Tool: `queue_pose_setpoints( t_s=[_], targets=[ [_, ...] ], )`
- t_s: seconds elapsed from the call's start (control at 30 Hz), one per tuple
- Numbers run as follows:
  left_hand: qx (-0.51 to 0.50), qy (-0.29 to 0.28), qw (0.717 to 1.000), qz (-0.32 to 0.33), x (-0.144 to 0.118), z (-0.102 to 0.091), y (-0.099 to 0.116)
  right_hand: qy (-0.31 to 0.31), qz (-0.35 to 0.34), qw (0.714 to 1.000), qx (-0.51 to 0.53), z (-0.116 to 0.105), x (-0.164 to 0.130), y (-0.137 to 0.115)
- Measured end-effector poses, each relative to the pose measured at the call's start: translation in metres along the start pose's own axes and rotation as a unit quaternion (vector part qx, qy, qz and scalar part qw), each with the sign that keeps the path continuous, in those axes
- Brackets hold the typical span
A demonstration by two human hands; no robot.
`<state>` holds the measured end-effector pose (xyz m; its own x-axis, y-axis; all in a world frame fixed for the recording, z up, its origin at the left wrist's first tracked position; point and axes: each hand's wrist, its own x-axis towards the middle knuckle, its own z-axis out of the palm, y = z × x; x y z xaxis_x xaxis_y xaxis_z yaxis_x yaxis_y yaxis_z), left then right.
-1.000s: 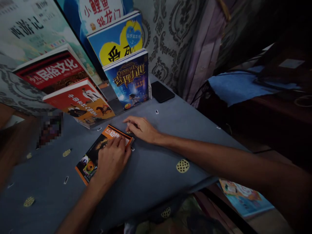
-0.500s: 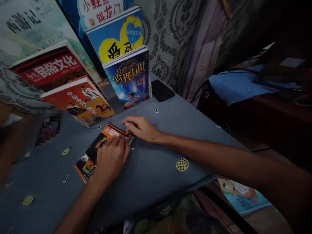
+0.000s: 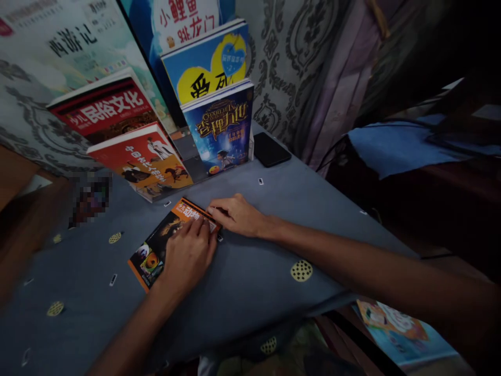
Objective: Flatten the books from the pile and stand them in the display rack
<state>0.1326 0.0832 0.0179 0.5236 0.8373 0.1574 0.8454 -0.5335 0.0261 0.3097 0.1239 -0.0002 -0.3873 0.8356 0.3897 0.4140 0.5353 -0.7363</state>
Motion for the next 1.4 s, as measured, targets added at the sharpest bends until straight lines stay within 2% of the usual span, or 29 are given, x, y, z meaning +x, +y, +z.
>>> queue_pose_setpoints(
  t_s=[0.13,0.23,0.37,0.5,0.57,0.67,0.77,0.87,0.97,1.1,1.23,1.4],
  targets=[
    [-0.07,0.025,0.997,-0.007,-0.002,0.009,-0.009,0.019,0.012,0.999,-0.048,0.002,0.0,0.002],
    [-0.048,0.029,0.998,-0.013,0.0,0.013,-0.016,0.016,0.012,0.998,-0.062,0.003,0.001,0.005],
    [-0.019,0.029,0.999,-0.01,0.004,0.011,-0.023,0.003,-0.004,0.999,-0.041,0.003,0.004,0.011],
    [-0.05,0.03,0.998,0.017,0.006,0.005,-0.037,-0.025,-0.043,0.997,-0.059,0.003,0.005,0.017],
    [-0.085,0.014,0.996,0.036,0.005,0.002,-0.046,-0.053,-0.064,0.993,-0.084,0.005,0.006,0.02],
    [-0.134,-0.045,0.987,0.074,-0.001,-0.005,-0.061,-0.086,-0.073,0.985,-0.134,0.008,0.006,0.024],
    [-0.168,-0.107,0.972,0.122,-0.015,-0.014,-0.074,-0.104,-0.06,0.976,-0.18,0.011,0.006,0.029],
    [-0.168,-0.13,0.965,0.155,-0.034,-0.022,-0.082,-0.111,-0.063,0.971,-0.201,0.013,0.005,0.032],
    [-0.132,-0.104,0.971,0.172,-0.053,-0.024,-0.084,-0.111,-0.069,0.968,-0.213,0.013,0.005,0.032],
    [-0.088,-0.028,0.977,0.191,-0.07,-0.018,-0.078,-0.109,-0.088,0.969,-0.205,0.012,0.005,0.029],
    [-0.046,0.047,0.975,0.212,-0.078,-0.011,-0.071,-0.098,-0.129,0.976,-0.148,0.013,0.003,0.021],
    [-0.023,0.1,0.967,0.235,-0.083,-0.008,-0.066,-0.102,-0.16,0.98,-0.056,0.017,-0.004,0.003]
  ],
)
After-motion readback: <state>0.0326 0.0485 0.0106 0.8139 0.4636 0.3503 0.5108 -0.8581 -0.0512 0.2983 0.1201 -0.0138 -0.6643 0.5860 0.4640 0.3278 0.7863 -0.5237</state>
